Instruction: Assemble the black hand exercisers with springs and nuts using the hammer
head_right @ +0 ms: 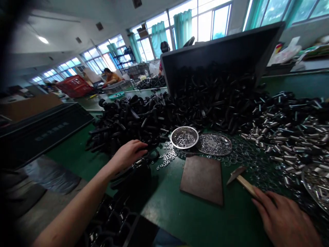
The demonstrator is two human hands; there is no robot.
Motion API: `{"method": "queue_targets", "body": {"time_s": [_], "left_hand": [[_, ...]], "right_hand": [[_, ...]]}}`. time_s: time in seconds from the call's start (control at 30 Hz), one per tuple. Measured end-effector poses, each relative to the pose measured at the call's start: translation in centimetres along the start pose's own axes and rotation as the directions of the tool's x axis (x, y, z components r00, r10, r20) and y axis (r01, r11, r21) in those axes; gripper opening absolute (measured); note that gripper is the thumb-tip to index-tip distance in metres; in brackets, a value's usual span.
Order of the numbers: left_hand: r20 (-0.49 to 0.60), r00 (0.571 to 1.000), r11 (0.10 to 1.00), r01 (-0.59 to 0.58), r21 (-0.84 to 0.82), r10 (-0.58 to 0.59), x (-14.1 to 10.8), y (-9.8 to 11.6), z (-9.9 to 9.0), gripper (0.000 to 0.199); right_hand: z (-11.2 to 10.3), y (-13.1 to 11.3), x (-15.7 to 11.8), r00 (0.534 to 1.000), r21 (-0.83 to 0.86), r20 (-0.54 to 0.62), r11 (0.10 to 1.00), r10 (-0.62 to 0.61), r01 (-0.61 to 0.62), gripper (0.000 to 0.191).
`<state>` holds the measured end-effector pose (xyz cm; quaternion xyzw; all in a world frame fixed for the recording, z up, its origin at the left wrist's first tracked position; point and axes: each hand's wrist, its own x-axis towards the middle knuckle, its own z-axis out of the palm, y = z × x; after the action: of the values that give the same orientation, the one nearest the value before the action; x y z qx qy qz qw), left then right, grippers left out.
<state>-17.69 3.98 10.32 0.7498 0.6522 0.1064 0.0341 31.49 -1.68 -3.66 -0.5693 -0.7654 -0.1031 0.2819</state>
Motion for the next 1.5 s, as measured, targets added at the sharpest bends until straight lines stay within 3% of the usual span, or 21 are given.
{"method": "queue_targets", "body": {"time_s": [0.1,0.23,0.33,0.43,0.57,0.77,0.9,1.03,1.2,1.27,1.3,1.33,1.4,1.43,1.5], "left_hand": [[0.049,0.987,0.988,-0.155,-0.001,0.155,8.6,4.1,1.5,0.026],[0.131,0.978,0.984,-0.172,0.051,0.164,19.1,9.5,5.5,0.024],[0.156,0.979,0.986,-0.143,0.081,0.129,24.0,12.4,8.7,0.026],[0.197,0.977,0.988,-0.102,0.119,0.077,26.8,14.1,11.0,0.031],[0.185,0.981,0.982,-0.095,0.165,0.064,28.9,14.4,12.4,0.039],[0.208,0.957,0.944,-0.245,0.220,0.200,30.5,13.4,12.6,0.038],[0.198,0.943,0.910,-0.316,0.268,0.268,30.4,13.2,13.0,0.043],[0.185,0.942,0.899,-0.325,0.293,0.280,30.1,12.9,12.7,0.041],[0.023,0.973,0.934,-0.228,0.274,0.230,28.9,12.1,9.8,0.037],[-0.132,0.981,0.989,-0.138,0.058,0.145,27.7,12.0,8.0,0.043],[-0.207,0.976,0.985,-0.101,-0.143,0.069,26.9,12.0,7.1,0.046],[-0.247,0.969,0.920,-0.080,-0.383,-0.018,25.8,12.1,6.2,0.045],[-0.175,0.971,0.600,-0.043,-0.799,-0.163,23.3,12.4,4.7,0.036],[-0.087,0.980,0.397,-0.009,-0.918,-0.180,21.8,12.5,4.2,0.032],[0.057,0.988,0.041,0.063,-0.997,-0.144,18.3,12.6,3.6,0.028]], "right_hand": [[0.5,-1.1,1.9,0.988,-0.067,0.055,0.987,-0.143,0.146,0.042],[1.4,-1.9,3.8,0.980,-0.042,0.058,0.980,-0.190,0.193,0.034],[1.7,-2.1,4.6,0.978,-0.021,0.070,0.980,-0.195,0.196,0.030],[1.6,-1.8,5.3,0.981,0.007,0.096,0.986,-0.169,0.170,0.029],[1.4,-0.9,6.2,0.983,0.045,0.139,0.993,-0.118,0.113,0.028],[1.4,0.8,8.4,0.978,0.028,0.201,0.998,-0.057,0.053,0.029],[1.4,3.7,11.8,0.967,-0.097,0.250,0.995,0.057,-0.033,0.027],[2.3,7.2,15.5,0.909,-0.331,0.355,0.939,0.219,-0.096,0.026],[4.7,9.3,17.8,0.858,-0.421,0.398,0.896,0.324,-0.143,0.027],[5.3,9.3,18.2,0.838,-0.437,0.413,0.885,0.357,-0.161,0.029],[5.6,9.3,18.3,0.827,-0.441,0.426,0.882,0.368,-0.165,0.030],[5.7,9.3,18.5,0.815,-0.441,0.442,0.882,0.375,-0.167,0.030],[5.7,9.2,18.9,0.792,-0.432,0.479,0.887,0.379,-0.163,0.031],[5.7,9.1,19.1,0.782,-0.421,0.499,0.893,0.375,-0.160,0.031],[5.5,9.0,19.4,0.768,-0.386,0.532,0.909,0.357,-0.156,0.032]]}}
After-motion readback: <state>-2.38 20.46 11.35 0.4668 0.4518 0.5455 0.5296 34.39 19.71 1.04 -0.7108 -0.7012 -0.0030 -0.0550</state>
